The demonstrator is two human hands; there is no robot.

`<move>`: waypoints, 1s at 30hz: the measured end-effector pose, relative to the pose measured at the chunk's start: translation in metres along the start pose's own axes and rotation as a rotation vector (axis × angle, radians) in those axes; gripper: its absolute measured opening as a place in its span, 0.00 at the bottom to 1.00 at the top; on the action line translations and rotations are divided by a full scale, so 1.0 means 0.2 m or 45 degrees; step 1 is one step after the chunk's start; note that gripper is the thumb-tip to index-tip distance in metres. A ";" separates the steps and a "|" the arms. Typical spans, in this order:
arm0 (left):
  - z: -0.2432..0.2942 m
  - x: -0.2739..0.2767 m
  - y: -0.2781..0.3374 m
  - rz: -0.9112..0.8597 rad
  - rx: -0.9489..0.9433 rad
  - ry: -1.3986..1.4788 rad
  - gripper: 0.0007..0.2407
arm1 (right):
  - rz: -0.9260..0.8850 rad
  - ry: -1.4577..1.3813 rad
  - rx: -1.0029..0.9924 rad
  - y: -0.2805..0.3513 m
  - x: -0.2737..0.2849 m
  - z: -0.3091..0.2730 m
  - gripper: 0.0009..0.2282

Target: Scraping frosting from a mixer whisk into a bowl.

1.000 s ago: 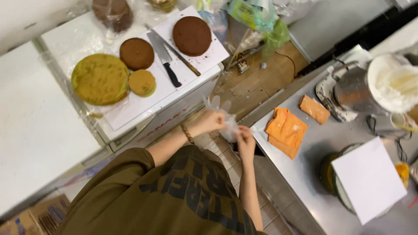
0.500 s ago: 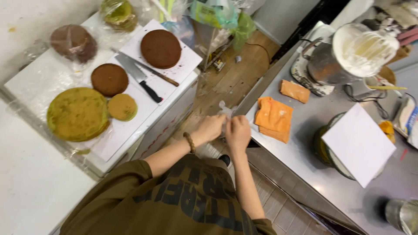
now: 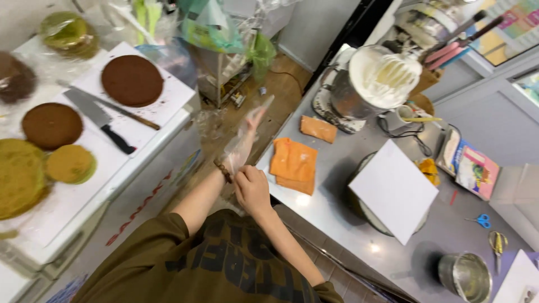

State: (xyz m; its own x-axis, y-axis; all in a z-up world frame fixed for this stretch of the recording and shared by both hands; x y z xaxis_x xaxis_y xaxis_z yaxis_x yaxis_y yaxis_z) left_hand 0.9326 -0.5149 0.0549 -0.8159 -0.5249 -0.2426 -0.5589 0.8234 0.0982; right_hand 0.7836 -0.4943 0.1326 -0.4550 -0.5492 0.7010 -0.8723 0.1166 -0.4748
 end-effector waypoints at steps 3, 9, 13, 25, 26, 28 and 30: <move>-0.43 0.10 -0.04 -0.004 0.137 -0.358 0.34 | -0.069 -0.014 0.020 0.02 0.12 0.05 0.06; -1.00 0.27 -0.10 -0.040 0.373 -1.090 0.37 | -0.056 0.049 -0.031 0.07 0.42 0.17 0.05; -1.13 0.36 -0.12 -0.070 0.490 -1.581 0.40 | 0.029 0.034 -0.108 0.11 0.52 0.21 0.07; -0.86 0.56 -0.25 0.204 0.901 -1.944 0.48 | 0.861 -0.476 -0.715 0.16 1.05 1.14 0.10; -0.78 0.58 -0.27 0.228 0.991 -2.034 0.51 | 0.754 -0.354 -0.849 0.21 0.99 1.28 0.08; -0.74 0.51 -0.33 0.263 0.995 -1.877 0.51 | 0.822 -0.413 -0.911 0.16 0.97 1.34 0.09; -0.72 0.43 -0.37 0.310 0.989 -1.721 0.51 | 0.887 -0.479 -0.984 0.03 0.93 1.23 0.10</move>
State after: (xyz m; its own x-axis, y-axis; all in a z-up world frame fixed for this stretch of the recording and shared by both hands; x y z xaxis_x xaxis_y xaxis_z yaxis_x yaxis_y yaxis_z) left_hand 0.8825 -0.6519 0.1661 0.0958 -0.1456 -0.9847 0.1165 0.9841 -0.1342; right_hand 0.7376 -0.7991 0.1296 -0.9209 -0.3635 0.1405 -0.3827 0.9116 -0.1501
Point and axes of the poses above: each hand's wrist, its own y-axis away from the middle knuckle, its own x-axis out of the back of the hand, z = x × y, the point moved 5 cm from there along -y, towards the middle knuckle, and after that the axes turned 1 degree about x, right-handed, at the moved point
